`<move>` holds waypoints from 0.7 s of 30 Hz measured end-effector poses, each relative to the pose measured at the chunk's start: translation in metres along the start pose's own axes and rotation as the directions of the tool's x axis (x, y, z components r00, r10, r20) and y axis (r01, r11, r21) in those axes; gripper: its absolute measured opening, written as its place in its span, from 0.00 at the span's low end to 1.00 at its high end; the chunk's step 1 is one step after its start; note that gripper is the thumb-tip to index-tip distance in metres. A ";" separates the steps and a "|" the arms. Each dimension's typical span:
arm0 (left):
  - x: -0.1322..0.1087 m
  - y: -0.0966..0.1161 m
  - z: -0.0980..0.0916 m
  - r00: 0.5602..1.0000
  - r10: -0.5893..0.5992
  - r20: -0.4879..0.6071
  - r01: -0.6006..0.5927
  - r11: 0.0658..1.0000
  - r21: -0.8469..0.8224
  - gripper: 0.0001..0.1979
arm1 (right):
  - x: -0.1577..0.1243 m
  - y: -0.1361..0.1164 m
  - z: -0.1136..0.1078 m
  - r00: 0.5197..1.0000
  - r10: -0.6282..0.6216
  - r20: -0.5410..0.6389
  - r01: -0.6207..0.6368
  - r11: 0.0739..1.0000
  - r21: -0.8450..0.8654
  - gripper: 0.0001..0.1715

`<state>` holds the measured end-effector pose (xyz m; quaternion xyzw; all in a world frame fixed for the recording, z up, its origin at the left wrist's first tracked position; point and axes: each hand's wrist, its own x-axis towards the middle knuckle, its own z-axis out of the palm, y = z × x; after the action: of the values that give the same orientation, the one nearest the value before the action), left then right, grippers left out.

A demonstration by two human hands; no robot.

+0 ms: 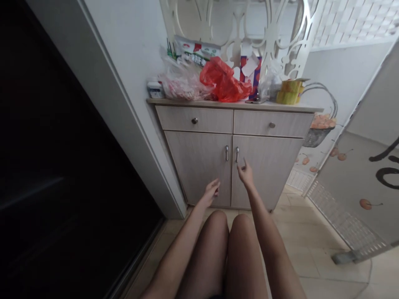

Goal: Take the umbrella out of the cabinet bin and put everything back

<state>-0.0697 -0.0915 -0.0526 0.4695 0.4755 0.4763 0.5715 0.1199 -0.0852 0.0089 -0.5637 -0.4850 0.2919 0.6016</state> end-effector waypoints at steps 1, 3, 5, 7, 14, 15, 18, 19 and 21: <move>-0.010 0.000 -0.009 0.992 -0.050 0.114 0.068 0.984 -0.163 0.24 | -0.013 0.001 -0.005 0.994 0.067 0.091 -0.080 0.984 0.159 0.46; -0.025 0.009 -0.023 0.956 -0.037 0.291 0.166 0.886 -0.432 0.24 | -0.035 0.001 -0.018 0.963 0.096 0.252 -0.203 0.875 0.440 0.51; -0.032 0.026 -0.030 0.950 0.073 0.302 0.130 0.790 -0.599 0.23 | -0.048 -0.007 -0.032 0.947 0.040 0.318 -0.242 0.740 0.627 0.55; -0.032 0.048 -0.026 0.964 0.176 0.198 0.012 0.718 -0.696 0.23 | -0.049 -0.018 -0.041 0.943 -0.029 0.333 -0.238 0.642 0.729 0.55; -0.002 0.084 0.022 0.958 0.266 0.110 -0.078 0.610 -0.789 0.21 | -0.018 -0.013 -0.023 0.930 -0.127 0.345 -0.271 0.397 0.877 0.43; 0.001 0.083 0.027 0.958 0.257 0.127 -0.055 0.598 -0.800 0.20 | -0.014 -0.007 -0.018 0.917 -0.159 0.366 -0.298 0.335 0.894 0.43; 0.007 0.076 0.035 0.956 0.232 0.181 0.021 0.558 -0.830 0.19 | -0.007 0.010 -0.011 0.864 -0.286 0.415 -0.391 0.141 0.910 0.44; 0.007 0.074 0.036 0.953 0.228 0.199 0.045 0.545 -0.837 0.19 | -0.005 0.013 -0.011 0.853 -0.305 0.423 -0.409 0.111 0.906 0.44; 0.009 0.070 0.037 0.948 0.220 0.229 0.082 0.529 -0.845 0.20 | -0.003 0.016 -0.011 0.860 -0.279 0.426 -0.406 0.130 0.905 0.44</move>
<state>-0.0394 -0.0787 0.0197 0.2208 0.0708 0.5894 0.7738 0.1320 -0.0888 -0.0066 0.0527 -0.2811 0.6988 0.6557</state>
